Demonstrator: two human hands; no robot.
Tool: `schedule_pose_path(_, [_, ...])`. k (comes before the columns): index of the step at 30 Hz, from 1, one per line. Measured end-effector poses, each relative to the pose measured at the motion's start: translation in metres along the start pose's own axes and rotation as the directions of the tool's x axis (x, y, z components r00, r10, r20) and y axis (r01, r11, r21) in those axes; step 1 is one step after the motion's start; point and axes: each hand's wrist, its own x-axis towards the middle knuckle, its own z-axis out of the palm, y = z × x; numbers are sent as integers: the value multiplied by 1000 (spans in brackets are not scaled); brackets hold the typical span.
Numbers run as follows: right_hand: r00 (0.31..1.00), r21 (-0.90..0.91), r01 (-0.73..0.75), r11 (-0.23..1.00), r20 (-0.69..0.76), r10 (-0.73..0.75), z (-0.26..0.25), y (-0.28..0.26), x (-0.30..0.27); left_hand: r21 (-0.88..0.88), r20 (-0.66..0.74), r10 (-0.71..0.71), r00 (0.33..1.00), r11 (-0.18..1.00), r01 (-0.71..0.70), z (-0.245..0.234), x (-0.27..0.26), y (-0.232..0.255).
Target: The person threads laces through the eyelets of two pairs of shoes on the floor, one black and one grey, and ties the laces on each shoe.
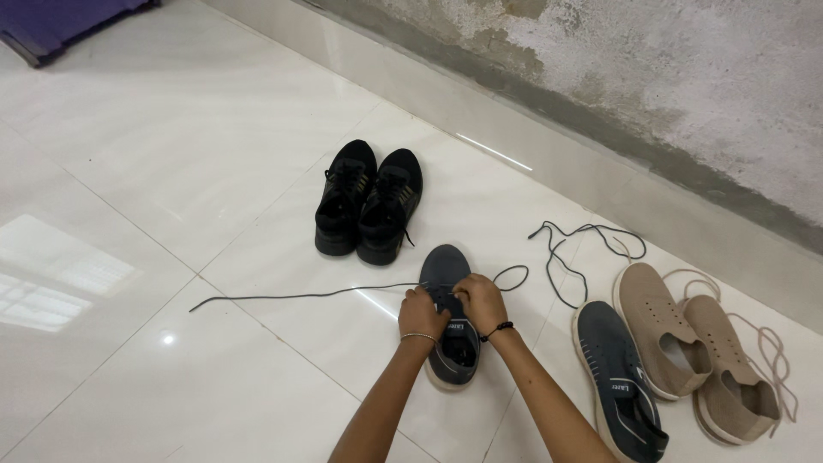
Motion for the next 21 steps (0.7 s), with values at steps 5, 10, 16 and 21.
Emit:
schedule_pose_path(5, [1000,-1,-4,1000,-14,4,16,0,4,-98,-100,65,993,992,-75,-6,0,-11])
schedule_pose_path(10, [997,83,-51,995,-49,55,21,4,4,-155,-83,70,994,984,-83,-12,-3,-15])
schedule_pose_path(16, [997,131,-55,990,-40,61,17,-2,7,-182,-76,84,994,978,-97,-19,-4,-15])
schedule_pose_path(21, [1000,148,-26,989,7,25,15,-8,10,-193,-77,89,993,976,-102,-26,-8,-11])
